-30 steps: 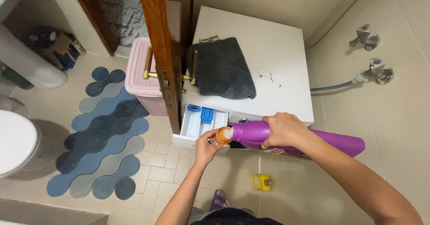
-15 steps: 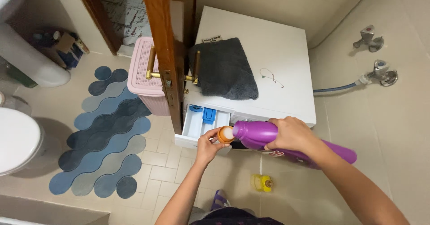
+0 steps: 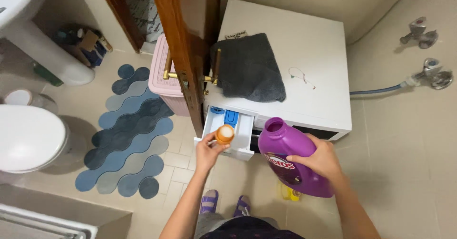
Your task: Loading a washing machine, adding detergent and softener, and starting the cycle.
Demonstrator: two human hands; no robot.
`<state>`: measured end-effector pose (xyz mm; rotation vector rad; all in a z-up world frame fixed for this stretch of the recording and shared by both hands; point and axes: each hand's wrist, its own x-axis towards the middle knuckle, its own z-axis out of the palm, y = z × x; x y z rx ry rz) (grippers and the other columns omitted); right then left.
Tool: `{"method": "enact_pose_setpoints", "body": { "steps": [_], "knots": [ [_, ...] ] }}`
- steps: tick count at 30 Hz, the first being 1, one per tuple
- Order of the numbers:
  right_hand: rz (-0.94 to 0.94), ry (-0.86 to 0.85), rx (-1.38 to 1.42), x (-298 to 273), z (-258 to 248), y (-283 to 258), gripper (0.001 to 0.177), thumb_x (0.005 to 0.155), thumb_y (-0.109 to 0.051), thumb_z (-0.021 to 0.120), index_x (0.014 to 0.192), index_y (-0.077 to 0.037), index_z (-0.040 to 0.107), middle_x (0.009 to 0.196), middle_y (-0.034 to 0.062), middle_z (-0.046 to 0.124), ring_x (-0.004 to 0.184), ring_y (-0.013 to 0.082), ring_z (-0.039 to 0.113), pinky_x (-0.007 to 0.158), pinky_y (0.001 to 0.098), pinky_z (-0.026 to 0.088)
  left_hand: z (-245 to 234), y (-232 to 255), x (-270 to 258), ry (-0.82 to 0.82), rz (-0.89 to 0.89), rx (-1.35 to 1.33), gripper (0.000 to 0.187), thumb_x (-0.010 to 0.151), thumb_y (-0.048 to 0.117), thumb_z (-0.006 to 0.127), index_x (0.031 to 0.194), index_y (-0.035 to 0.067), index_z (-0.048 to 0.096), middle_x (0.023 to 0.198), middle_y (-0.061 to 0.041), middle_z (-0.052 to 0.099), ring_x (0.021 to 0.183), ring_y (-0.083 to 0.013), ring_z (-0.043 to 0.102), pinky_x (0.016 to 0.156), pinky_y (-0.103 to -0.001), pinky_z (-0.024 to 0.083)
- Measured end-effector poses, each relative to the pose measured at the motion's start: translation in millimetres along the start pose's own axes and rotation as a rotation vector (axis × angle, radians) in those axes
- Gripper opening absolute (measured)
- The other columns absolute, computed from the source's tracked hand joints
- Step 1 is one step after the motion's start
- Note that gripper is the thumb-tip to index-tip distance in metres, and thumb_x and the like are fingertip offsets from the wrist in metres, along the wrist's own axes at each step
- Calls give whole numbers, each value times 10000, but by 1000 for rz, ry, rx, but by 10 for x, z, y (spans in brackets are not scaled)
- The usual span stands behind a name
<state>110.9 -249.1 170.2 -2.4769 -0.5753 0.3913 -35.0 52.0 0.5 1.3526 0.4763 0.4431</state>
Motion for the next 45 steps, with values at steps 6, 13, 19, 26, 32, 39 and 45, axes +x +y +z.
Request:
{"method": "enact_pose_setpoints", "body": {
  "steps": [6, 13, 19, 26, 32, 39, 45],
  "knots": [
    [81, 45, 114, -71, 128, 35, 894, 505, -442, 942, 1284, -96, 671, 1071, 132, 788, 925, 268, 794, 871, 388, 615, -335, 467, -90, 291, 198, 628, 604, 592, 89, 950, 1164, 75, 757, 1077, -121, 746, 957, -278, 719, 857, -378, 581],
    [88, 45, 55, -141, 179, 14, 834, 517, -458, 948, 1233, -106, 705, 1063, 125, 797, 937, 271, 786, 904, 404, 597, -435, 567, -59, 413, 184, 1001, 579, 593, 89, 908, 1155, 100, 771, 1094, -112, 699, 997, -330, 657, 835, -441, 548],
    [88, 42, 40, -173, 252, 196, 884, 493, -462, 959, 1251, -100, 683, 1060, 138, 782, 911, 273, 786, 890, 409, 594, -408, 564, 52, 388, 342, 1138, 411, 778, -25, 697, 1156, 116, 778, 1090, -74, 684, 1025, -301, 623, 856, -419, 548],
    [132, 37, 84, -258, 213, 136, 874, 494, -465, 938, 1260, -118, 696, 1039, 135, 798, 902, 272, 797, 862, 411, 611, -291, 945, 222, 269, 539, 1173, 390, 808, -18, 641, 1176, 56, 747, 1120, -74, 665, 1080, -297, 604, 878, -413, 544],
    [178, 4, -29, -240, 262, 267, 973, 495, -523, 944, 1330, -124, 642, 1066, 140, 780, 897, 280, 800, 887, 405, 610, -234, 1081, 290, 190, 594, 1210, 397, 804, -23, 646, 1186, 39, 740, 1147, -81, 660, 1062, -299, 603, 857, -400, 544],
    [116, 86, -26, -244, 283, 255, 971, 464, -527, 945, 1295, -98, 681, 1050, 156, 791, 924, 294, 782, 897, 421, 597, -310, 788, 245, 309, 458, 1021, 510, 643, -17, 805, 1146, 45, 755, 1112, -107, 698, 1019, -318, 635, 875, -389, 539],
    [150, 63, -13, -249, 279, 217, 992, 466, -513, 951, 1320, -96, 665, 1077, 162, 781, 938, 286, 786, 901, 415, 599, -477, 84, 339, 279, 49, 344, 553, 689, 38, 895, 1208, -3, 711, 1103, -109, 735, 1011, -219, 694, 904, -311, 544]
  ]
}}
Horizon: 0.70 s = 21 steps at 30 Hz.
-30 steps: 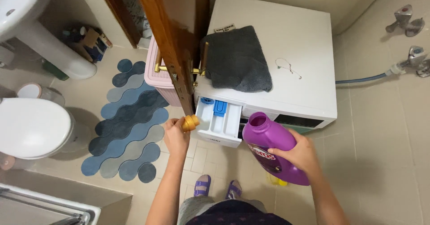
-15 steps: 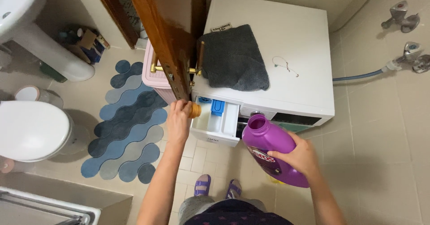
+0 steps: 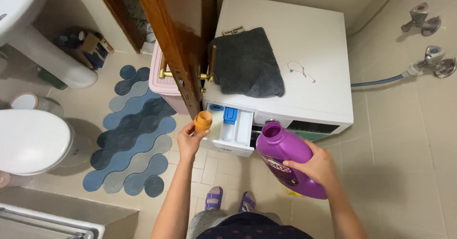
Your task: Loading a washing machine, adding detergent and softener, and starting the cycle.
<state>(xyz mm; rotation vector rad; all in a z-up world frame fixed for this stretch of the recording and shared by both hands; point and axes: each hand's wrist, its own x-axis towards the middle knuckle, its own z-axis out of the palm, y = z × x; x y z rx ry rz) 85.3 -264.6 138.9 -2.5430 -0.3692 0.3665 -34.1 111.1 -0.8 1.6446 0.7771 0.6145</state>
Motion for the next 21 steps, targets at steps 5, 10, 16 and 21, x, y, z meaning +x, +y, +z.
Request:
{"method": "enact_pose_setpoints", "body": {
  "steps": [5, 10, 16, 21],
  "knots": [
    [32, -12, 38, -22, -4, -98, 1000, 465, -510, 943, 1341, -114, 666, 1070, 161, 794, 936, 279, 792, 910, 408, 599, 68, 48, -56, -178, -169, -449, 556, 797, 47, 827, 1321, -4, 650, 1179, -70, 732, 1081, -140, 679, 947, -273, 534],
    [70, -68, 30, 17, 55, -44, 1102, 464, -514, 958, 1415, -107, 576, 1084, 156, 777, 916, 271, 806, 899, 396, 607, 179, 392, -136, -399, -101, -523, 550, 807, 16, 840, 1292, 12, 581, 1138, -60, 700, 1068, -143, 657, 935, -286, 538],
    [-23, 4, 42, -85, 32, -261, 883, 481, -505, 945, 1244, -119, 723, 1043, 116, 803, 928, 250, 786, 896, 391, 593, 203, 1453, -225, -716, 125, -329, 470, 833, 94, 827, 1273, 52, 667, 1172, -41, 699, 1050, -140, 706, 911, -297, 606],
    [-66, -3, 61, -66, 101, -230, 885, 486, -486, 951, 1252, -116, 707, 1021, 110, 799, 899, 243, 789, 862, 387, 602, 236, 2191, -351, -685, 421, 36, 465, 813, 237, 833, 1225, 60, 714, 1071, -99, 705, 920, -204, 735, 810, -332, 623]
  ]
}}
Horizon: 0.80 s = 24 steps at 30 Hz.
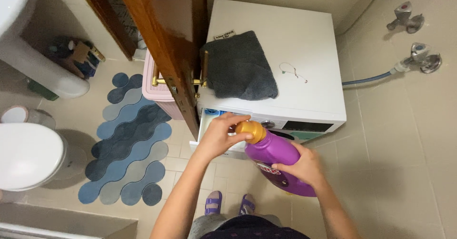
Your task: Loading a washing machine, adding detergent and softener, and starting the cycle.
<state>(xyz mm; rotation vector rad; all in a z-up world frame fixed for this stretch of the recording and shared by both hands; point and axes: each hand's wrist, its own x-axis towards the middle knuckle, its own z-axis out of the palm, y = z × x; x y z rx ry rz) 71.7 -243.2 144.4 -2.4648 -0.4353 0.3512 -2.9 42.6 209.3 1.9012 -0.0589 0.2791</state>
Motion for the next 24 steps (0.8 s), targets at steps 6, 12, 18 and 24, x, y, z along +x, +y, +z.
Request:
{"method": "enact_pose_setpoints", "body": {
  "steps": [6, 12, 18, 24],
  "knots": [
    [-20, 42, 63, -77, -13, -99, 882, 483, -448, 957, 1246, -89, 699, 994, 119, 799, 866, 244, 794, 837, 382, 611, 261, 306, 194, -23, -28, 562, 502, 799, 494, 821, 1068, 76, 753, 919, -136, 723, 801, -302, 721, 708, -405, 573],
    [-60, 63, 96, -106, 4, -20, 803, 497, -432, 961, 1181, -82, 724, 988, 109, 809, 860, 241, 801, 860, 374, 608, 226, 156, 231, -91, 95, 363, 392, 807, 368, 780, 1102, 110, 755, 1036, -130, 722, 895, -306, 728, 776, -401, 582],
    [-99, 152, 175, -206, 85, -69, 789, 503, -433, 957, 1176, -94, 722, 1012, 108, 807, 885, 240, 799, 867, 378, 606, 221, 265, 247, -111, 241, 143, 624, 731, 203, 852, 1303, 66, 642, 1317, -226, 652, 1154, -368, 671, 933, -414, 557],
    [-9, 176, 106, -305, 160, -82, 827, 483, -458, 965, 1196, -114, 723, 1035, 113, 801, 911, 279, 782, 886, 404, 590, 344, -8, 237, -203, -57, -55, 787, 749, 263, 851, 1424, 75, 492, 1316, -173, 682, 1239, -286, 677, 1061, -371, 542]
  ]
}}
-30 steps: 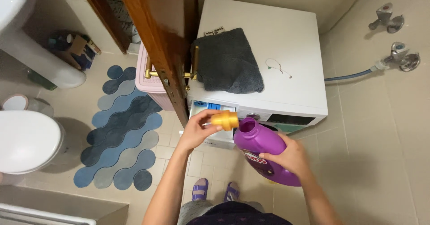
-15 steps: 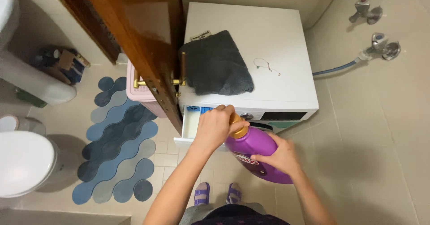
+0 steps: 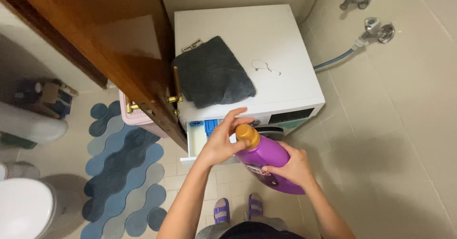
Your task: Loading a washing machine, adding detergent and softener, and starting the cycle.
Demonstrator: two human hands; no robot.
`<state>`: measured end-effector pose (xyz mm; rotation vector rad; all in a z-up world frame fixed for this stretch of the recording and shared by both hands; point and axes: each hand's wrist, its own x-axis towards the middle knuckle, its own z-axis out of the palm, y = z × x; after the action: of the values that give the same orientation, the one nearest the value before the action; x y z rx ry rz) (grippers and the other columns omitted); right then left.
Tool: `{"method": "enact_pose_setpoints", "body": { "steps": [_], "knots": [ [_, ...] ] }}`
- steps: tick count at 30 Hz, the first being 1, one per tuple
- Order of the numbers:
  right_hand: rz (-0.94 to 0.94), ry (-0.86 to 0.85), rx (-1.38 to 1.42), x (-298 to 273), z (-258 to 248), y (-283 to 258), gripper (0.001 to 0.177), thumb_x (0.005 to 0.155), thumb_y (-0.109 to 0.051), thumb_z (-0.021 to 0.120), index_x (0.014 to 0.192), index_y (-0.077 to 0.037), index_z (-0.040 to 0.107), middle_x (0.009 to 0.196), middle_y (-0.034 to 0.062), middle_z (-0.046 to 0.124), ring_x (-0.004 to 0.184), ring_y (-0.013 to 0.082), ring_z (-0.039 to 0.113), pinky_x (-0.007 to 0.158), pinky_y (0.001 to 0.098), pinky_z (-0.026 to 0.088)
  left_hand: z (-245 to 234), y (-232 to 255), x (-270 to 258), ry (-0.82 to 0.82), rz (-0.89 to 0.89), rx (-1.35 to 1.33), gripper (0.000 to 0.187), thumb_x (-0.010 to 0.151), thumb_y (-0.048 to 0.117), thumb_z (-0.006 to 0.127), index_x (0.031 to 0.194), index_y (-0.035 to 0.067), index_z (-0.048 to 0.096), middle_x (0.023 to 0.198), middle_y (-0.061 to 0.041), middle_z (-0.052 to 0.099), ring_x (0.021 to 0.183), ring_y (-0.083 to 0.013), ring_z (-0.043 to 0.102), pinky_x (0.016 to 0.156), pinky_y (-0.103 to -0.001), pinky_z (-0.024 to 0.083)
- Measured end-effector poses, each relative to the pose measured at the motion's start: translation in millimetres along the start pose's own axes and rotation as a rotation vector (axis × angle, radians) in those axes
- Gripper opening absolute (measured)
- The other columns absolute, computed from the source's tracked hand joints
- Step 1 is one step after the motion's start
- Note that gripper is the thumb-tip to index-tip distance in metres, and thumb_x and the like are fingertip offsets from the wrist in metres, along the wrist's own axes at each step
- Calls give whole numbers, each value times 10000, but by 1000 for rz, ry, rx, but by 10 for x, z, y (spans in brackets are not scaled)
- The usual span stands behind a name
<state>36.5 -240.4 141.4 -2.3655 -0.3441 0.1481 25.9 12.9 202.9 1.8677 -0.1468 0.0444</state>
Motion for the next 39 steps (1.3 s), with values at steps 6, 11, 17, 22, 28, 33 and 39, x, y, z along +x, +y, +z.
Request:
{"method": "enact_pose_setpoints", "body": {
  "steps": [6, 11, 17, 22, 28, 33, 39],
  "knots": [
    [90, 67, 16, -158, 35, -22, 874, 475, -486, 957, 1221, -107, 704, 1058, 125, 790, 936, 288, 780, 897, 405, 593, 236, -39, -20, 93, -9, 7, 982, 736, 323, 893, 1538, 102, 371, 1341, -191, 627, 1266, -307, 606, 1081, -390, 494],
    [115, 130, 33, -300, 82, 37, 889, 484, -493, 959, 1231, -93, 694, 1063, 128, 791, 946, 287, 781, 897, 410, 590, 216, 15, -45, 41, 168, -111, 993, 743, 255, 845, 1582, 75, 345, 1432, -220, 614, 1342, -326, 599, 1128, -395, 473],
    [212, 149, -40, -452, 134, -30, 884, 460, -479, 979, 1206, -80, 723, 1056, 143, 786, 939, 307, 760, 902, 416, 570, 210, -78, -60, -63, -28, -132, 904, 779, 252, 845, 1546, 95, 392, 1219, -150, 681, 1129, -272, 687, 1018, -368, 542],
    [232, 167, 16, -539, 123, -112, 875, 463, -467, 972, 1194, -62, 716, 989, 139, 799, 872, 276, 797, 874, 377, 607, 323, -41, -105, 51, 102, -20, 965, 725, 208, 938, 1500, 58, 384, 1184, -153, 624, 1132, -283, 659, 996, -390, 542],
    [180, 221, 92, -582, 114, -206, 793, 481, -436, 963, 1152, -80, 736, 992, 107, 812, 874, 253, 804, 860, 384, 608, 310, 46, -106, -77, 67, -290, 907, 786, 141, 887, 1533, 75, 376, 1311, -124, 628, 1201, -228, 642, 1063, -366, 519],
    [173, 218, 87, -542, 91, -328, 791, 482, -442, 960, 1153, -88, 736, 979, 109, 811, 876, 257, 800, 851, 386, 611, 272, -32, -68, -68, 90, -282, 818, 784, 100, 834, 1498, 56, 437, 1262, -102, 673, 1117, -201, 685, 1013, -345, 550],
    [153, 265, 13, -492, 180, -313, 888, 448, -476, 981, 1185, -59, 714, 978, 140, 793, 858, 272, 790, 854, 379, 606, 299, -92, -43, 20, 162, -251, 623, 826, 122, 843, 1363, 23, 541, 1066, -65, 646, 965, -185, 662, 893, -352, 557]
  ]
}}
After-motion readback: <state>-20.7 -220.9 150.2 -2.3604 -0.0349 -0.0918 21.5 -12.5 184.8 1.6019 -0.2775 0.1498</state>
